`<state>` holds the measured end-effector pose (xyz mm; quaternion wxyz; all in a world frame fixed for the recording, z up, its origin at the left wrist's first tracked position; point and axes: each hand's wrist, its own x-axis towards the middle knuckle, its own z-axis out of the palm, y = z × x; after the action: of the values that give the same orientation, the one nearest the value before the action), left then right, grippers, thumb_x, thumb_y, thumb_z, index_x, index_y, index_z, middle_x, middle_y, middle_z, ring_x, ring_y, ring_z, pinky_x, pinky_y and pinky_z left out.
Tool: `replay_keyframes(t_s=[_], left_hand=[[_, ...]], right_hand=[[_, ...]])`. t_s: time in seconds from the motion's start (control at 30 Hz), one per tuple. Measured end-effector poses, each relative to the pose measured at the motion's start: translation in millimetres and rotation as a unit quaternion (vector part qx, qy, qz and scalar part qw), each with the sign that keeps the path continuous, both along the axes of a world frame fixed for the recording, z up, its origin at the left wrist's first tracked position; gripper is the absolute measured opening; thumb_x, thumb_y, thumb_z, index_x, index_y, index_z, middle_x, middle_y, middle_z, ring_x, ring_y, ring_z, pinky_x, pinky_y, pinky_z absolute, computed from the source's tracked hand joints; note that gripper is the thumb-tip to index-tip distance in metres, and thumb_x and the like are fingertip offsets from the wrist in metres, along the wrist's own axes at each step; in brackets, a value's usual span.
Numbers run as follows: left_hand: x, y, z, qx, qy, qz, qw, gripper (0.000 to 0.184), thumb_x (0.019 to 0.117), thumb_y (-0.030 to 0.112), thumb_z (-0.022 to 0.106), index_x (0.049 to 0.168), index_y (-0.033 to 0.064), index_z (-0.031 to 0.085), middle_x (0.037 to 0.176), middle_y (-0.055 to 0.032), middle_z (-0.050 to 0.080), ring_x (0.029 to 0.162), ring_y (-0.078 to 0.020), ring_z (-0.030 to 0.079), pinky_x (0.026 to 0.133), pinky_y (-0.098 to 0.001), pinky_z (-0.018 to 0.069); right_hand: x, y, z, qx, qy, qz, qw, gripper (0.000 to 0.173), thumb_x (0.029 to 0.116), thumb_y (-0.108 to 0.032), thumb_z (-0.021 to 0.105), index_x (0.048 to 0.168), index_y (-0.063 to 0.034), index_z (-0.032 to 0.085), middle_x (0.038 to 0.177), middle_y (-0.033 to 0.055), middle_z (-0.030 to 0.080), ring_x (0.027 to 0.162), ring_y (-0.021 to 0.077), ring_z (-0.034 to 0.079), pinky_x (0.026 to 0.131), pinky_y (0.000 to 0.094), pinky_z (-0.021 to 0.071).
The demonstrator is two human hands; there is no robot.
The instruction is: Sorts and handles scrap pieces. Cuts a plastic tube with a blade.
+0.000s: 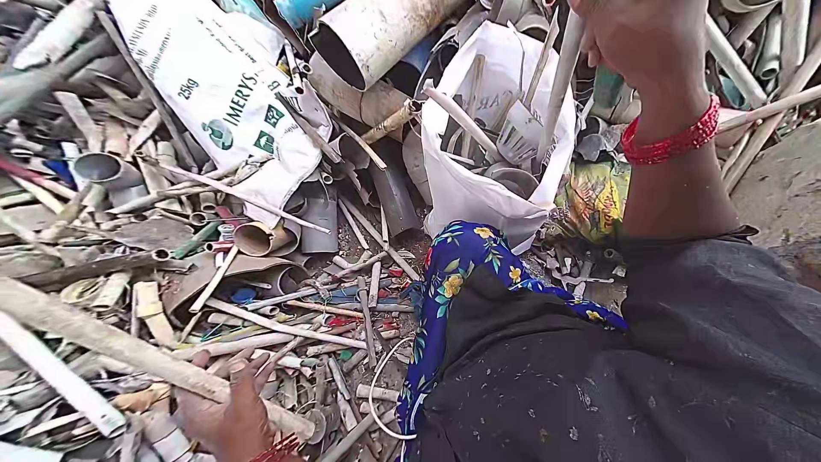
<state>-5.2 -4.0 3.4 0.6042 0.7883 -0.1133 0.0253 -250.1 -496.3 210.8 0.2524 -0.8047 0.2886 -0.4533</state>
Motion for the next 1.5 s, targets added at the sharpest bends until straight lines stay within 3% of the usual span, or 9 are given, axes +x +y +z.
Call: replay_keyframes(t_s=[0.1, 0.17, 0.4, 0.6, 0.73, 0.97, 1.13, 1.27, 1.5], left_hand=[[3.1, 6.9, -8.9, -0.001, -0.001, -0.001, 1.000, 0.064, 0.1026, 0.014, 0.051, 0.155, -0.0038, 0.020, 0.126, -0.0114, 0.057, 0.089, -0.0084, 0.069, 0.073, -0.0241, 0.0606], [-0.2, 6.8, -7.7, 0.006, 0.005, 0.010, 1.000, 0.063, 0.1023, 0.013, 0.051, 0.155, -0.0041, 0.020, 0.125, -0.0119, 0.056, 0.089, -0.0076, 0.068, 0.073, -0.0235, 0.0598], [-6.3, 7.3, -9.9, 0.006, 0.008, 0.020, 1.000, 0.062, 0.1029, 0.013, 0.052, 0.154, -0.0056, 0.022, 0.122, -0.0113, 0.060, 0.086, -0.0058, 0.069, 0.072, -0.0221, 0.0599], [-5.7, 6.8, -9.8, 0.009, 0.013, 0.006, 1.000, 0.064, 0.1013, 0.013, 0.053, 0.154, -0.0046, 0.022, 0.122, -0.0106, 0.059, 0.086, -0.0053, 0.068, 0.070, -0.0217, 0.0590], [-7.5, 1.9, -8.5, 0.007, 0.017, 0.014, 1.000, 0.061, 0.1014, 0.012, 0.052, 0.153, -0.0045, 0.024, 0.120, -0.0099, 0.060, 0.084, -0.0043, 0.068, 0.069, -0.0207, 0.0585], [-15.8, -6.1, -5.4, 0.023, 0.019, 0.024, 0.999, 0.059, 0.1022, 0.013, 0.054, 0.153, -0.0044, 0.029, 0.120, -0.0133, 0.060, 0.085, -0.0055, 0.068, 0.071, -0.0213, 0.0578], [-18.8, 0.4, -5.2, 0.032, -0.003, 0.067, 0.997, 0.055, 0.1021, 0.013, 0.054, 0.151, -0.0039, 0.033, 0.097, -0.0053, 0.061, 0.060, 0.0016, 0.054, 0.053, -0.0157, 0.0472], [-27.4, -17.7, 2.9, 0.034, 0.049, 0.023, 0.998, 0.043, 0.1122, 0.025, 0.035, 0.148, 0.0006, 0.037, 0.072, 0.0078, 0.049, 0.048, 0.0051, 0.041, 0.043, -0.0127, 0.0363], [-23.0, -40.9, -8.3, 0.026, 0.134, -0.111, 0.984, 0.036, 0.1119, 0.024, 0.036, 0.136, 0.0009, 0.050, 0.064, 0.0072, 0.042, 0.047, -0.0014, 0.039, 0.044, -0.0173, 0.0367]], right_hand=[[20.1, -22.7, -44.9, 0.004, 0.163, 0.006, 0.987, 0.037, 0.0928, -0.015, 0.070, 0.124, 0.0040, 0.062, 0.107, 0.0173, 0.067, 0.086, 0.0206, 0.068, 0.082, 0.0373, 0.0560], [24.6, -28.0, -69.3, 0.016, 0.230, 0.015, 0.973, 0.040, 0.0929, -0.012, 0.071, 0.127, 0.0080, 0.061, 0.115, 0.0278, 0.067, 0.105, 0.0378, 0.067, 0.096, 0.0531, 0.0489], [16.2, -35.0, -106.2, 0.076, 0.269, -0.015, 0.960, 0.037, 0.0921, -0.012, 0.073, 0.123, 0.0075, 0.065, 0.115, 0.0294, 0.068, 0.110, 0.0429, 0.065, 0.098, 0.0599, 0.0463], [-18.4, -49.5, -93.1, 0.064, 0.100, -0.138, 0.983, 0.042, 0.0904, -0.025, 0.075, 0.120, 0.0025, 0.064, 0.110, 0.0207, 0.067, 0.089, 0.0265, 0.067, 0.083, 0.0443, 0.0547], [-45.9, -60.0, -121.3, 0.210, 0.205, -0.167, 0.941, 0.062, 0.0848, -0.042, 0.084, 0.123, 0.0016, 0.061, 0.105, 0.0208, 0.065, 0.082, 0.0279, 0.065, 0.078, 0.0495, 0.0537], [-32.2, -67.1, -156.7, 0.314, -0.136, -0.086, 0.936, 0.045, 0.0743, 0.012, 0.072, 0.116, 0.0013, 0.058, 0.100, 0.0103, 0.064, 0.085, 0.0141, 0.065, 0.076, 0.0351, 0.0583], [-24.0, -83.6, -149.1, 0.258, -0.042, -0.079, 0.962, 0.034, 0.0834, -0.011, 0.080, 0.109, 0.0016, 0.061, 0.091, 0.0076, 0.060, 0.075, 0.0117, 0.058, 0.072, 0.0345, 0.0532], [-30.5, -73.2, -104.6, 0.209, -0.101, -0.074, 0.970, 0.020, 0.0956, -0.023, 0.072, 0.097, -0.0108, 0.056, 0.062, -0.0099, 0.050, 0.042, -0.0005, 0.047, 0.045, 0.0177, 0.0469], [-1.5, -15.7, -62.7, 0.223, -0.191, 0.172, 0.940, 0.015, 0.1085, -0.029, 0.050, 0.122, -0.0232, 0.051, 0.064, -0.0152, 0.053, 0.046, -0.0020, 0.053, 0.043, 0.0152, 0.0492]])
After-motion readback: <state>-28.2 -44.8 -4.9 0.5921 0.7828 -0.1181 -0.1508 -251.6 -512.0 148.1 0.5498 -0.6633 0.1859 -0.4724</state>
